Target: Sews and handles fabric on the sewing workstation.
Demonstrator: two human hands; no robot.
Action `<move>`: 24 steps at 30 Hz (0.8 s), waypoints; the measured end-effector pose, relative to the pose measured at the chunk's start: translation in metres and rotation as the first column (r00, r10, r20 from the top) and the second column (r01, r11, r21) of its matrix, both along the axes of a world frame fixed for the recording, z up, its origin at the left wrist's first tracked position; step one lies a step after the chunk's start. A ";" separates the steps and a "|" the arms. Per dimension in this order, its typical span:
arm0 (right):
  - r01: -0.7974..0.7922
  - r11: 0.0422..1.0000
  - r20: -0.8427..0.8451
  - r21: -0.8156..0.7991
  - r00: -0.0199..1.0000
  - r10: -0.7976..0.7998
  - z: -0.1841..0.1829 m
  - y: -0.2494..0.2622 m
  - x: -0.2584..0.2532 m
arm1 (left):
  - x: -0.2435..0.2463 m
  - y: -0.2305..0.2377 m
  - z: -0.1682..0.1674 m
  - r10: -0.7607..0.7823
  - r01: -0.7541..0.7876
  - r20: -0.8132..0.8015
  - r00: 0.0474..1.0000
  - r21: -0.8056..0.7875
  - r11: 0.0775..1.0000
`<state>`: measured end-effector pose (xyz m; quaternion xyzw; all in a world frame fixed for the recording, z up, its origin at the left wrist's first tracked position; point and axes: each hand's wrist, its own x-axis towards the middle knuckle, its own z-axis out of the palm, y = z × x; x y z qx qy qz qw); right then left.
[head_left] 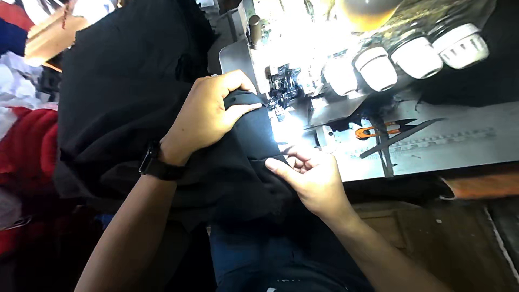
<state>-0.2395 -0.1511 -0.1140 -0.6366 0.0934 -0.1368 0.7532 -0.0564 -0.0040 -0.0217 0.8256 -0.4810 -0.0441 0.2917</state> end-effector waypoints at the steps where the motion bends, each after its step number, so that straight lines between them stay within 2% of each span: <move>1: 0.010 1.000 -0.006 0.013 1.000 -0.010 0.000 0.000 0.000 | 0.000 -0.001 -0.002 0.014 -0.014 -0.008 1.000 -0.004 1.000; 6: 0.084 0.993 -0.103 -0.081 0.990 -0.092 -0.009 -0.002 0.008 | -0.006 -0.009 -0.019 0.166 -0.171 0.063 0.984 0.076 0.982; 8: 0.163 0.977 -0.073 -0.134 0.982 -0.174 -0.013 -0.006 0.013 | -0.012 -0.012 -0.012 0.210 -0.219 0.076 0.975 0.131 0.967; 11: 0.264 0.948 -0.013 -0.180 0.963 -0.271 -0.014 -0.016 0.026 | 0.006 -0.029 -0.010 0.307 -0.323 0.102 0.946 0.220 0.921; 16: 0.225 0.962 -0.002 -0.152 0.974 -0.228 -0.018 -0.029 0.043 | 0.031 -0.042 -0.015 0.329 -0.357 0.150 0.932 0.235 0.904; 18: 0.217 0.965 0.004 -0.150 0.976 -0.219 -0.019 -0.029 0.042 | 0.024 -0.043 -0.017 0.355 -0.410 0.255 0.900 0.209 0.888; 21: 0.192 0.967 0.013 -0.167 0.981 -0.192 -0.017 -0.031 0.041 | -0.026 -0.037 -0.024 0.453 -0.531 0.465 0.761 0.045 0.846; 22: 0.183 0.967 0.026 -0.179 0.983 -0.181 -0.017 -0.033 0.042 | -0.045 -0.036 -0.030 0.500 -0.548 0.448 0.742 -0.025 0.836; 24: 0.169 0.964 0.028 -0.205 0.986 -0.167 -0.017 -0.035 0.044 | -0.071 -0.034 -0.054 0.541 -0.540 0.302 0.785 -0.095 0.837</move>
